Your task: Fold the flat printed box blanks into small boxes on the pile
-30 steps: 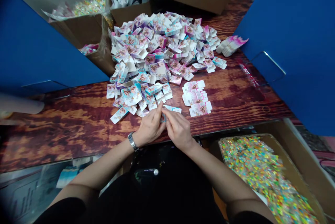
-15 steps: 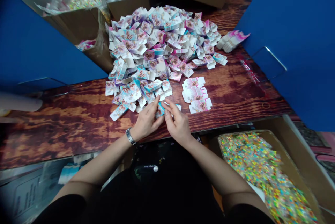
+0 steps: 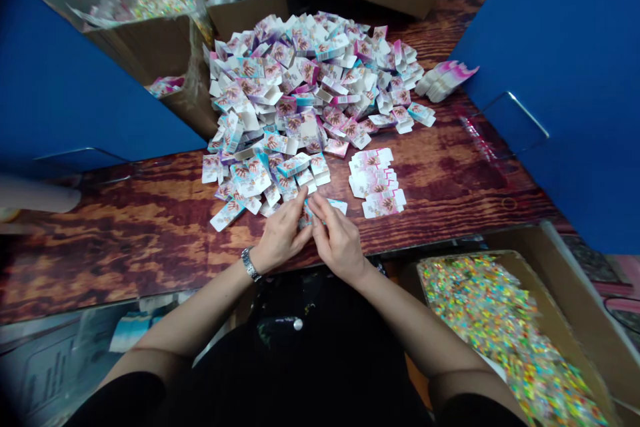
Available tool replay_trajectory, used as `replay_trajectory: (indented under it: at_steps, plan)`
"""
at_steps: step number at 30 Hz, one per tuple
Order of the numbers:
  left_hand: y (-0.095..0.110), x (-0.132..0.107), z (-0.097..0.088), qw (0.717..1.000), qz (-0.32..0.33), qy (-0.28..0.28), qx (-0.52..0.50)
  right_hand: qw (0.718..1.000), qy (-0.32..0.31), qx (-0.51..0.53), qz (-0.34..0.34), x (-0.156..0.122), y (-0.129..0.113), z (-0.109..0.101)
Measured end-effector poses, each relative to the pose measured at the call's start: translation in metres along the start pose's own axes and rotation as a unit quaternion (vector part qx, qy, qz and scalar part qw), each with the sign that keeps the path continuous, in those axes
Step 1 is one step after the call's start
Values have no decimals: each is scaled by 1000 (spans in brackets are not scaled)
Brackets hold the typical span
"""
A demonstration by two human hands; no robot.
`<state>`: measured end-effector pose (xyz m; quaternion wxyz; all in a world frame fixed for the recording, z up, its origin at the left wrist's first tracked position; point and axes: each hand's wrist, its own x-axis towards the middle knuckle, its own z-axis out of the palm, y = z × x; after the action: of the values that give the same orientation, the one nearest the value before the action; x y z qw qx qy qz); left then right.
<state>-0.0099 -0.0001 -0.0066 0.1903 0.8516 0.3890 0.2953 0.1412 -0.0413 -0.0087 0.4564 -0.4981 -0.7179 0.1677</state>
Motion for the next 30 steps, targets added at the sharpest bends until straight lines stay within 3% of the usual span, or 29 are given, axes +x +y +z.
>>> replay_trajectory:
  at_steps: [6,8,10,12,13,16,18,20,23,26,30]
  plan:
    - [3,-2,8,1000,9,25,9,998,13,30,52,-5,-4,6]
    - [0,-2,9,1000,3,14,22,996,-8,61,69,-4,-4,5]
    - [-5,7,1,999,2,-20,51,992,-39,84,82,0,0,1]
    - [-9,24,-19,995,5,-23,95,991,-41,85,98,7,8,-7]
    - [-11,36,-34,993,4,5,119,991,-26,75,105,10,14,-11]
    - [-12,68,-78,971,-7,180,159,995,4,-3,102,18,36,-21]
    - [-12,76,-91,963,4,212,167,994,-37,-76,72,19,49,-23]
    - [-14,71,-84,968,28,187,164,984,-105,-137,39,16,59,-21]
    - [-19,47,-47,983,56,98,145,963,-184,-195,7,11,63,-14]
    - [-21,21,-11,990,55,-5,131,945,-223,-241,4,9,62,-9]
    - [-18,4,9,985,49,-94,135,932,-245,-266,-10,13,60,-8]
